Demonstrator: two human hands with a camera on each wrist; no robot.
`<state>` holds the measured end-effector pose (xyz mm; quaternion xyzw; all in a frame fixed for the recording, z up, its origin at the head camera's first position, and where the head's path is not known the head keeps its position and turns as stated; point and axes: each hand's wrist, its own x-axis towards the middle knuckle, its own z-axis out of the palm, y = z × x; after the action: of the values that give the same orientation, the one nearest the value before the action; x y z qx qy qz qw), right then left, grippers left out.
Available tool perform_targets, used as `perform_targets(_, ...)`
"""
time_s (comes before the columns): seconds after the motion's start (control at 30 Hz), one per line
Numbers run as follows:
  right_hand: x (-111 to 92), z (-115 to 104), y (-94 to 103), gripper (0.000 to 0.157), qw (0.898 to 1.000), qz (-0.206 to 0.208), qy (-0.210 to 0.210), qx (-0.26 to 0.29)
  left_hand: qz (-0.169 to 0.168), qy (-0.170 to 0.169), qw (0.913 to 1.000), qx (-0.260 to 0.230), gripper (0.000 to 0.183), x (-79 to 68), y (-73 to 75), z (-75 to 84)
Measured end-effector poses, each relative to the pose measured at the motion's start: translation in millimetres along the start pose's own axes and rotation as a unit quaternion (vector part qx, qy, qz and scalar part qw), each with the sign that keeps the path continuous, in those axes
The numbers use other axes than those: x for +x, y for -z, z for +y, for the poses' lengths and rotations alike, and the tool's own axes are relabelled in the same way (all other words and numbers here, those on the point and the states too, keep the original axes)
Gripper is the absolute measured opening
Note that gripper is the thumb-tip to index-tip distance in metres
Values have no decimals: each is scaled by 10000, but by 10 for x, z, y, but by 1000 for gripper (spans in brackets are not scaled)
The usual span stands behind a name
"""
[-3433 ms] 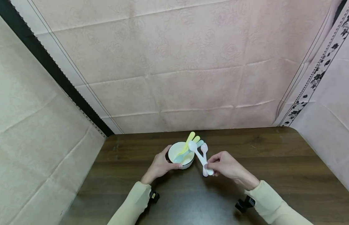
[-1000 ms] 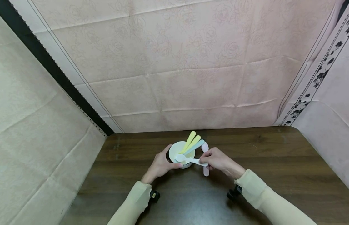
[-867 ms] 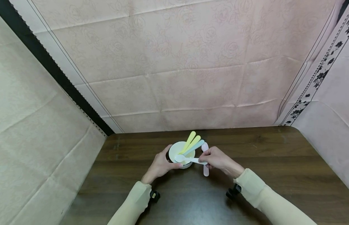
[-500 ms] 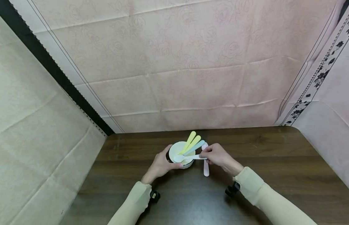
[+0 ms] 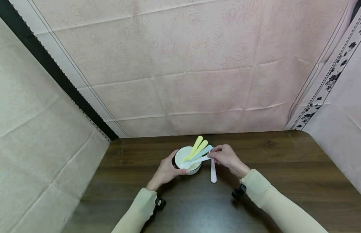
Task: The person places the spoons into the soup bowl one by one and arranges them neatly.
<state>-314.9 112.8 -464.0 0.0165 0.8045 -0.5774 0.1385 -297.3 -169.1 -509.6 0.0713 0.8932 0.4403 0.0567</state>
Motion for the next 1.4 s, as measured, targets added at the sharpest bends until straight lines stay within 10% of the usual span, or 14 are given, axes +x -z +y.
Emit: perform_targets(1.4,-53,99,42,38,9993,241,-54,-294,32,-66,10000,-23,102,6,-6,4)
